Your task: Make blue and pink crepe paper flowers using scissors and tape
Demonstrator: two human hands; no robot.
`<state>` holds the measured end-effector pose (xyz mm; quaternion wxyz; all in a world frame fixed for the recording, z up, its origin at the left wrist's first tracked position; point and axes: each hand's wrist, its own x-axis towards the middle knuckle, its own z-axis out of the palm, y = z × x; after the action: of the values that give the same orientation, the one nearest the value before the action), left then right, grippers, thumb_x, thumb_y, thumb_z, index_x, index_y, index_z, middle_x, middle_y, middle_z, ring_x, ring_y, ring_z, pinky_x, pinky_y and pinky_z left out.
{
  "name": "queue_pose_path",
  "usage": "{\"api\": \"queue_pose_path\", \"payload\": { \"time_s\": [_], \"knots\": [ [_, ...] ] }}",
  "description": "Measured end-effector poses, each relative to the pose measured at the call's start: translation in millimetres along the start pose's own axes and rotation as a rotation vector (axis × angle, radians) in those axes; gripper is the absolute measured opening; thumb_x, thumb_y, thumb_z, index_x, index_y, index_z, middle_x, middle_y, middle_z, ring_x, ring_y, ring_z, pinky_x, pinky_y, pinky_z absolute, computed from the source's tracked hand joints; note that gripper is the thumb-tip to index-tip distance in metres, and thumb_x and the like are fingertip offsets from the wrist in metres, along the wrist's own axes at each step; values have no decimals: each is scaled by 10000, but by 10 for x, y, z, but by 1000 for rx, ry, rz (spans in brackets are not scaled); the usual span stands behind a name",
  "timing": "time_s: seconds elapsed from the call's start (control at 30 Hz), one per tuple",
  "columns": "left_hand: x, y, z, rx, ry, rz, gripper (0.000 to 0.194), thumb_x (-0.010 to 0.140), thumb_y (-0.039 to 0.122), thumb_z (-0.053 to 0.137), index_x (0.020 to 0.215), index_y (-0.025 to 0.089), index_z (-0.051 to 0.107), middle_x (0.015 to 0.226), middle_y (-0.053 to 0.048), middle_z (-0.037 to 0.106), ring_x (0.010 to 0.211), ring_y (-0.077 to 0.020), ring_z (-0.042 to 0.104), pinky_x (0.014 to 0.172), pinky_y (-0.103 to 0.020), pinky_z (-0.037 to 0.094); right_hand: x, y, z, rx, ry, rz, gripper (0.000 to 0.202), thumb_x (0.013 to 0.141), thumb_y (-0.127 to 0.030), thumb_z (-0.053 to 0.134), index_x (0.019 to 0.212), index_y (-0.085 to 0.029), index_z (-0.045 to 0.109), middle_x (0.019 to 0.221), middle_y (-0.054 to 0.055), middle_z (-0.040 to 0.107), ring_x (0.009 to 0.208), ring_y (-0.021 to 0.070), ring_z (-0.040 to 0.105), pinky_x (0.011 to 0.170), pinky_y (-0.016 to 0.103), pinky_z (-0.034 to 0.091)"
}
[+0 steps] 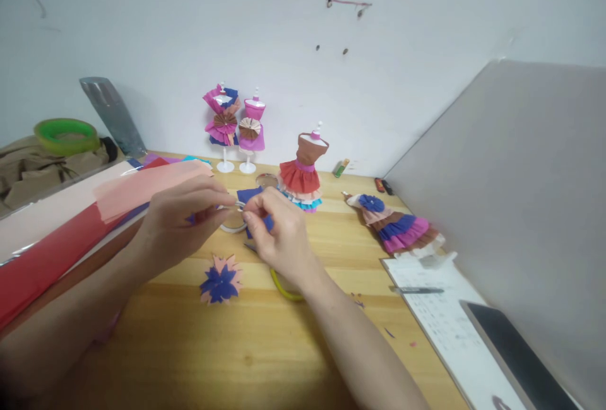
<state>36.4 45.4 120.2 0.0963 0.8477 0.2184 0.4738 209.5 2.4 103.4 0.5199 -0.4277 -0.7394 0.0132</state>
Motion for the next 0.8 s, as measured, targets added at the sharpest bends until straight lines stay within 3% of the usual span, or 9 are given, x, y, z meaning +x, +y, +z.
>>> {"api": "queue_pose_path", "payload": {
  "time_s": [0.2,0.37,0.6,0.8],
  "knots": [
    [-20,6,35,21,-39,-2,193,852,125,574,678,158,649,712,-20,664,588,-84,530,530,-191,395,-23,-5,-1,29,-21,51,164,901,-195,567,737,-202,557,675,-8,569,630,140,535,602,275,425],
    [23,65,70,-249,-75,-308,173,789,154,586,620,151,620,564,15,575,516,-72,458,474,-185,352,-37,8,24,36,18,32,158,892,-167,591,739,-202,576,671,-13,566,636,139,537,610,279,435],
    [28,90,130,-738,-79,-737,144,712,244,626,606,155,584,442,46,488,411,-57,414,399,-177,314,-30,5,57,15,119,-71,159,889,-137,597,801,-223,697,737,20,699,691,167,643,651,317,517],
    [8,35,169,-895,-11,-825,170,690,275,662,592,151,598,433,32,509,402,-54,416,386,-172,323,-50,42,73,-40,87,-182,250,891,-112,568,1028,-233,739,898,77,755,797,199,700,687,348,571]
  ]
}}
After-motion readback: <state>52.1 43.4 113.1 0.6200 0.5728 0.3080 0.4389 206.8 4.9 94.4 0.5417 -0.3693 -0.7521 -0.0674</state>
